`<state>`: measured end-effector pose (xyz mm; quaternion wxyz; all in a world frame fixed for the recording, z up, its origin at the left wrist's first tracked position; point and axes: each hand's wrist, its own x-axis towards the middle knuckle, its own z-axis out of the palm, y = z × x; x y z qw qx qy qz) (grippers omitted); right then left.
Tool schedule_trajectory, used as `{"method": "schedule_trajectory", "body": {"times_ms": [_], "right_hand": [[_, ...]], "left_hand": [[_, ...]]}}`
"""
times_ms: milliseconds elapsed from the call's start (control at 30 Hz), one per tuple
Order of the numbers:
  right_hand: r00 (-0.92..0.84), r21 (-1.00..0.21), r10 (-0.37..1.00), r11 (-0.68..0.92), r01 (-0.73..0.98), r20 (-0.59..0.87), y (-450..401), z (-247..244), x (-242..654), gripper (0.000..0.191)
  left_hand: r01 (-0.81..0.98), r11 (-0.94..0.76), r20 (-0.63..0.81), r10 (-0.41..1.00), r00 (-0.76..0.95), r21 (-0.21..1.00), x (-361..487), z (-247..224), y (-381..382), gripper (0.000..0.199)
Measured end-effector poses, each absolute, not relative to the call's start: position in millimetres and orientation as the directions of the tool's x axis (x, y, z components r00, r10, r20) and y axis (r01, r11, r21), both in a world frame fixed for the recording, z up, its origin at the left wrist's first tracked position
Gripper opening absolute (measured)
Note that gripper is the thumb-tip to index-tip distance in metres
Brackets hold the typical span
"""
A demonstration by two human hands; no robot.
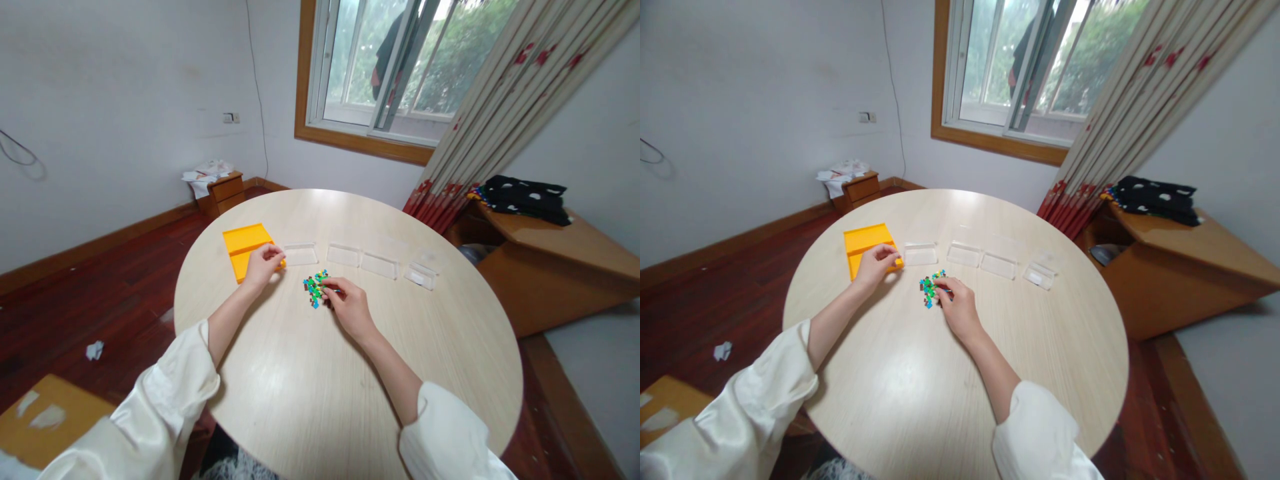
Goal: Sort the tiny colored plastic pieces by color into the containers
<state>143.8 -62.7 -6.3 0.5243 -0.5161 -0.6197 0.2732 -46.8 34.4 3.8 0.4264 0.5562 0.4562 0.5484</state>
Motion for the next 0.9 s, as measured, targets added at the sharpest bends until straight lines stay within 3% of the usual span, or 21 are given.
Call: {"method": "schedule_trajectory", "body": {"times_ms": [167, 567, 667, 767, 900], "right_hand": [[0.078, -0.841, 0.907, 0.349, 0.414, 0.415, -63, -6, 144, 0.017], [0.081, -0.808, 0.900, 0.340, 0.481, 0.427, -62, -7, 146, 0.018], [0.086, -0.817, 0.906, 0.330, 0.472, 0.415, -62, -6, 145, 0.018], [0.076, -0.825, 0.910, 0.331, 0.458, 0.407, -62, -6, 144, 0.015], [0.048, -0.856, 0.923, 0.333, 0.395, 0.382, -63, -5, 141, 0.012]], "left_hand": [[0.252, -0.268, 0.328, 0.915, -0.237, 0.930, -67, 1, 51, 0.009], [0.408, -0.275, 0.402, 0.876, -0.267, 0.870, -72, -8, 59, 0.022], [0.340, -0.333, 0.401, 0.904, -0.151, 0.879, -65, -3, 50, 0.018], [0.231, -0.376, 0.361, 0.926, 0.106, 0.897, -54, 2, 34, 0.016], [0.204, -0.423, 0.316, 0.856, 0.409, 0.883, -38, 5, 12, 0.016]]}}
